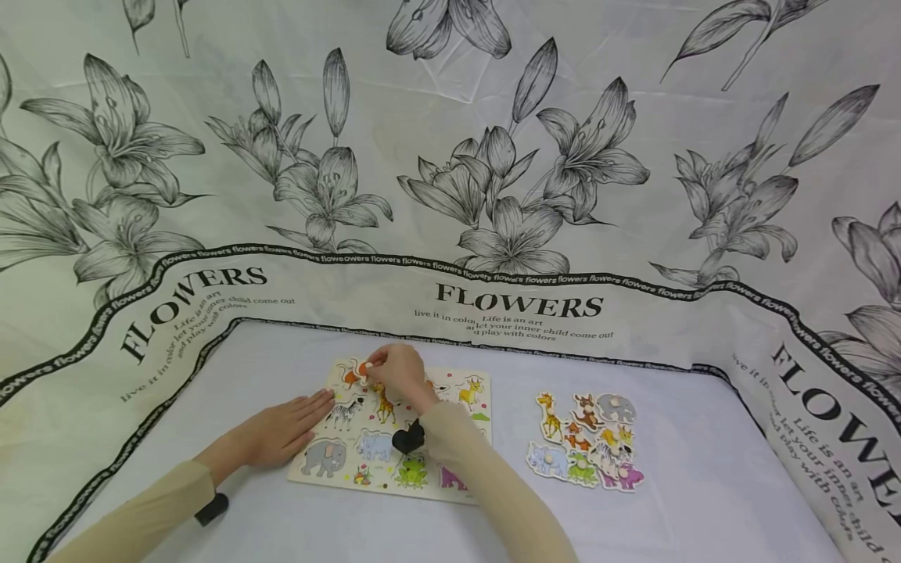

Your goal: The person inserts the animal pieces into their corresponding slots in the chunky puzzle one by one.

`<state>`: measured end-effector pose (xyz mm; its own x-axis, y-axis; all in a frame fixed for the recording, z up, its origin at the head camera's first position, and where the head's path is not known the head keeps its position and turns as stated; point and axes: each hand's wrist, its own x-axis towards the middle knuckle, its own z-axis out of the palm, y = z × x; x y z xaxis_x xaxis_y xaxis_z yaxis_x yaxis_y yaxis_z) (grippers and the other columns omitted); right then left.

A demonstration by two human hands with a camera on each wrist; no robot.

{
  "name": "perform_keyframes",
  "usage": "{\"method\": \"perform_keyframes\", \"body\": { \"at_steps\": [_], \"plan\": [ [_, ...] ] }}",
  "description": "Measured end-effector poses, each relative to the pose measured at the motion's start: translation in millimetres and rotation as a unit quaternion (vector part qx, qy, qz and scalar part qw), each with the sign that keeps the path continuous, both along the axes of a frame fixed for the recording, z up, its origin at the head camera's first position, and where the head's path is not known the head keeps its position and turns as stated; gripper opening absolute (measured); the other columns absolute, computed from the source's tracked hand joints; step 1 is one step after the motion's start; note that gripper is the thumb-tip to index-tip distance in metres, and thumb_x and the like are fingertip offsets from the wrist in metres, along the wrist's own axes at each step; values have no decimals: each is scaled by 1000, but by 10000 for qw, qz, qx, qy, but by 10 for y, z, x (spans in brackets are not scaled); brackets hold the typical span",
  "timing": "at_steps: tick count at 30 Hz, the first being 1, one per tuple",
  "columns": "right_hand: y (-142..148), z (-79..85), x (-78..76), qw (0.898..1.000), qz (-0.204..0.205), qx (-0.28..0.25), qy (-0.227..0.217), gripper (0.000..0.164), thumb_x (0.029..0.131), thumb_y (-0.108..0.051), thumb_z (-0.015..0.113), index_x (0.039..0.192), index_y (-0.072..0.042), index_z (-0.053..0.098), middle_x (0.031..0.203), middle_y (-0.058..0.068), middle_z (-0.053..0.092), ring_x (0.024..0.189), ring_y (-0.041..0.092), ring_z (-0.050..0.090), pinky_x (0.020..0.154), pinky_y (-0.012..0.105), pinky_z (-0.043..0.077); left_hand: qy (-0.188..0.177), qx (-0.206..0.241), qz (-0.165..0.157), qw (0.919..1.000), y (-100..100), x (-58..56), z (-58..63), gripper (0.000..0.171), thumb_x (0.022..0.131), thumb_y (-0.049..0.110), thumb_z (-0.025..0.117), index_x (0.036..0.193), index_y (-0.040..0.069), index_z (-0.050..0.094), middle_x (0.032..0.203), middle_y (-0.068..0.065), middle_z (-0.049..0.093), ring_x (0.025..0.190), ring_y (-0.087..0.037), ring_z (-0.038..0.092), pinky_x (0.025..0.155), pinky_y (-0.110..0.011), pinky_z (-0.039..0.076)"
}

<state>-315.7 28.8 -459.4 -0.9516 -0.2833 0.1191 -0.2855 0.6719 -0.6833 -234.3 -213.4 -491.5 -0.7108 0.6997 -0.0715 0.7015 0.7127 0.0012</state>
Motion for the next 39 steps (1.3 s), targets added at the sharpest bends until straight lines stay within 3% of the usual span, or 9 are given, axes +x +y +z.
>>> {"method": "perform_keyframes", "body": {
  "at_steps": [9, 18, 39],
  "plan": [
    [-116, 3, -24, 10000, 36, 37, 39, 12, 86, -23, 72, 91, -13, 76, 82, -1, 70, 64, 7, 56, 53, 20, 44, 76, -58, -8, 10000, 2, 5, 12, 55, 103, 29, 35, 150, 2, 28, 158, -13, 26, 147, -29, 25, 119, -42, 29],
    [-134, -33, -82, 9997, -91, 197, 133, 12, 85, -24, 72, 91, -14, 77, 82, -2, 72, 68, 7, 60, 58, 21, 48, -23, -3, 65, 10000, 19, 17, 33, 55, 103, 30, 35, 151, 3, 27, 159, -13, 25, 147, -29, 24, 119, -43, 29],
    [-209, -122, -139, 9999, 86, 74, -23, 13, 84, -23, 73, 90, -11, 77, 80, 1, 72, 61, 6, 58, 52, 19, 46, -21, 34, 96, 9999, 0, 5, 5, 55, 103, 29, 34, 151, 3, 27, 159, -13, 24, 147, -29, 24, 119, -43, 28]
  ]
}}
